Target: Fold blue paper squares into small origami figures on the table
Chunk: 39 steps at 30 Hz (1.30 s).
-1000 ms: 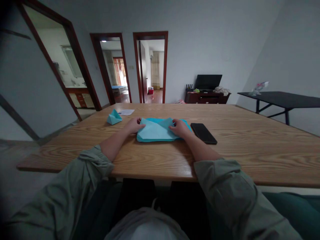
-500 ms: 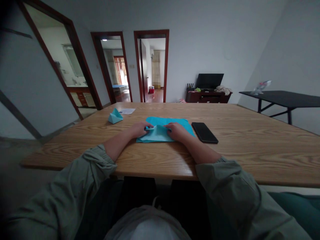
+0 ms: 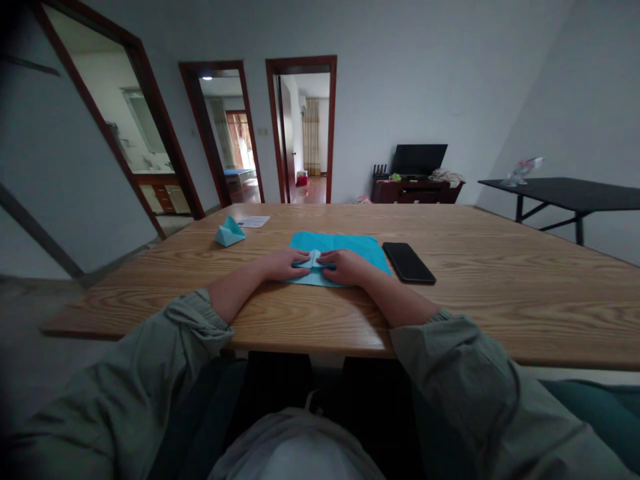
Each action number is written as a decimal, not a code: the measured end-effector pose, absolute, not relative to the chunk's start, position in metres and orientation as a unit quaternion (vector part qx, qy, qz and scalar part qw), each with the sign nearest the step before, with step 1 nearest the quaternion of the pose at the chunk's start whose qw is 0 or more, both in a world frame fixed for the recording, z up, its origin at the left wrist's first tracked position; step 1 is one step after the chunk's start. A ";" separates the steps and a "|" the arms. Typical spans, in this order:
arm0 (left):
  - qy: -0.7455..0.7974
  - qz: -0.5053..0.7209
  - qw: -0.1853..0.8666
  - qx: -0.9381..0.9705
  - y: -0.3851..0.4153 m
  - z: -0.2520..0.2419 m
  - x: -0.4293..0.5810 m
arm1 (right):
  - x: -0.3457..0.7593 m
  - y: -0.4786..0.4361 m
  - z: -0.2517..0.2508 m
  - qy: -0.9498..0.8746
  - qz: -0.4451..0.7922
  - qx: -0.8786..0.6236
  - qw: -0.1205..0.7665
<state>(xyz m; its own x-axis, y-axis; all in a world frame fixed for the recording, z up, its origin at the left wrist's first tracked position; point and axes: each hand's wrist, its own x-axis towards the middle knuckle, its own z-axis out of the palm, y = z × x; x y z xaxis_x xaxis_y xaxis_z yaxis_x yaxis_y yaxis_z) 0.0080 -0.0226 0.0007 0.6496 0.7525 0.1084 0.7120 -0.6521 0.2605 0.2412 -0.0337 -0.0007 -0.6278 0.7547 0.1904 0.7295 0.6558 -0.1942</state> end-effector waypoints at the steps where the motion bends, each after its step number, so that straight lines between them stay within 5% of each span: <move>1: 0.401 0.099 0.098 0.905 -0.023 0.000 0.008 | 0.241 -0.035 0.000 -0.907 0.048 -0.397 0.132; 19: 0.414 -0.027 0.140 0.899 -0.039 0.006 0.016 | 0.245 -0.046 0.001 -0.916 0.070 -0.391 0.051; 30: 0.358 0.051 0.150 0.920 -0.033 0.011 0.008 | 0.249 -0.045 0.006 -0.936 -0.002 -0.331 0.123; 39: 0.411 0.140 0.147 0.889 -0.021 0.008 0.001 | 0.258 -0.032 0.003 -0.888 0.107 -0.421 0.150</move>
<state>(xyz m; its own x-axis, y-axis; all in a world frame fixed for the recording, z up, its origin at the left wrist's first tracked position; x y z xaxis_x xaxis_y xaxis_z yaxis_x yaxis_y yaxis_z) 0.0013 -0.0209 0.0078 0.6227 0.7721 0.1270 0.6898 -0.6183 0.3765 0.2583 -0.0323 0.0035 -0.6007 0.7798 0.1765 0.7159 0.6229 -0.3155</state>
